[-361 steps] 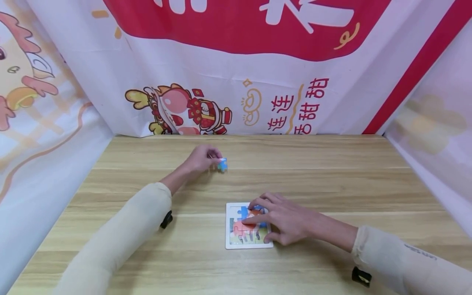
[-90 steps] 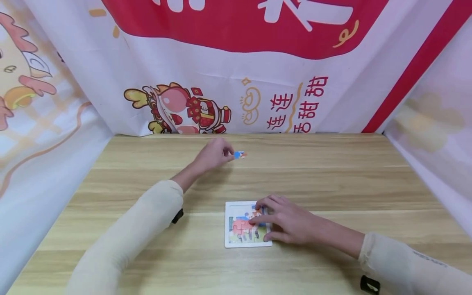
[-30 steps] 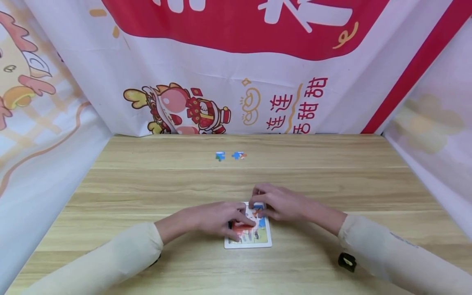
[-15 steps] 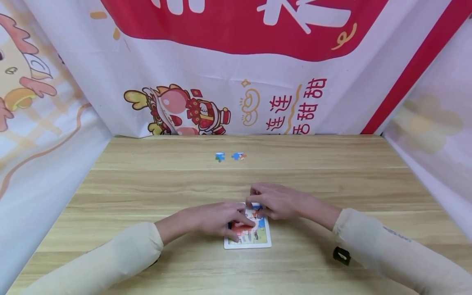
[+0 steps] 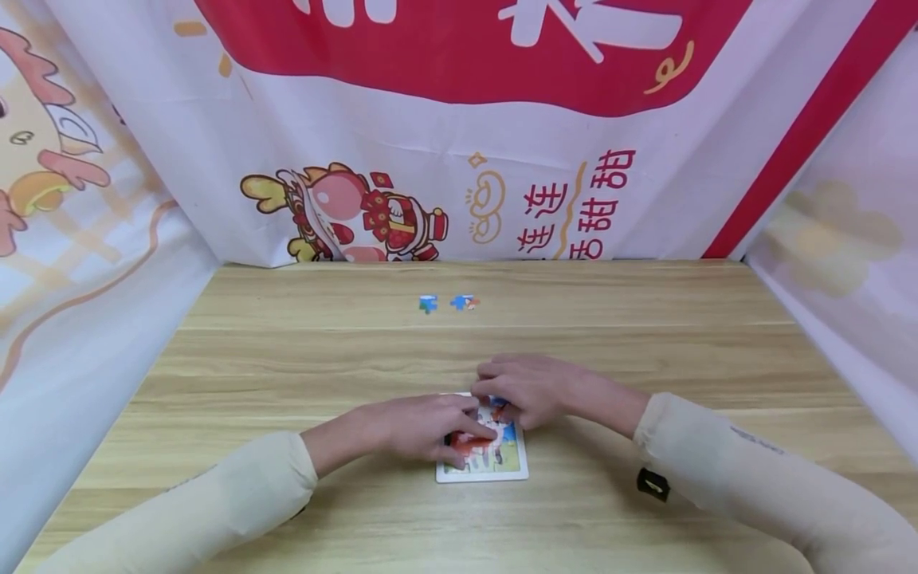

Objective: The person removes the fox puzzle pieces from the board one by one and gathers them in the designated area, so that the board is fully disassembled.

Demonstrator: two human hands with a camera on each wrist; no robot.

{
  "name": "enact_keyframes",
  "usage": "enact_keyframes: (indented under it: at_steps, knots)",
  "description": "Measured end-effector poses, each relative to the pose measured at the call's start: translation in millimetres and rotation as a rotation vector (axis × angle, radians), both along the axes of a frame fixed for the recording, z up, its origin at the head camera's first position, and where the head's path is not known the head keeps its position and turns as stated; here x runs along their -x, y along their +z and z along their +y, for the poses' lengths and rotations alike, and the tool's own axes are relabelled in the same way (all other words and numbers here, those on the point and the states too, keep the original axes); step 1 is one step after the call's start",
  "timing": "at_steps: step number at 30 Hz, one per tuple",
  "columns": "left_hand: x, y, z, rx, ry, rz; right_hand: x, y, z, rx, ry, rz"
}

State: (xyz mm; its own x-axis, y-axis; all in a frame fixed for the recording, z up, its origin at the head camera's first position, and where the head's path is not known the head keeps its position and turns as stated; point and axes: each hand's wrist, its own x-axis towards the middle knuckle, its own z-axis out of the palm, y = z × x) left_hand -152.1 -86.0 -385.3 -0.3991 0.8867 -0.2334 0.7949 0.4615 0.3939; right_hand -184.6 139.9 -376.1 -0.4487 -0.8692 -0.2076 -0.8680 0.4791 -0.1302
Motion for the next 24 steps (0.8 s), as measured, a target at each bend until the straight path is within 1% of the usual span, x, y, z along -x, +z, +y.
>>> enact_keyframes:
  at_steps: [3, 6, 11, 15, 18, 24]
  knots:
    - [-0.3, 0.2, 0.1, 0.001, 0.001, 0.001, 2.7, 0.6, -3.0, -0.024, 0.016, -0.017]
    - [-0.7, 0.3, -0.1, -0.004, 0.004, -0.004, 5.6, 0.5, -4.4, 0.001, -0.002, -0.089]
    - [-0.9, 0.2, -0.6, -0.010, 0.008, -0.016, 9.7, -1.0, -1.4, 0.114, -0.092, -0.269]
    - [-0.4, -0.7, -0.9, -0.012, 0.001, -0.017, 11.1, -1.4, 4.4, 0.196, -0.149, -0.384]
    - [0.0, -0.2, -1.6, -0.011, 0.000, -0.023, 11.8, -0.8, 9.1, 0.272, -0.170, -0.439]
    - [0.0, 0.2, -2.4, -0.021, 0.011, -0.044, 14.0, -2.2, 17.7, 0.417, -0.205, -0.515]
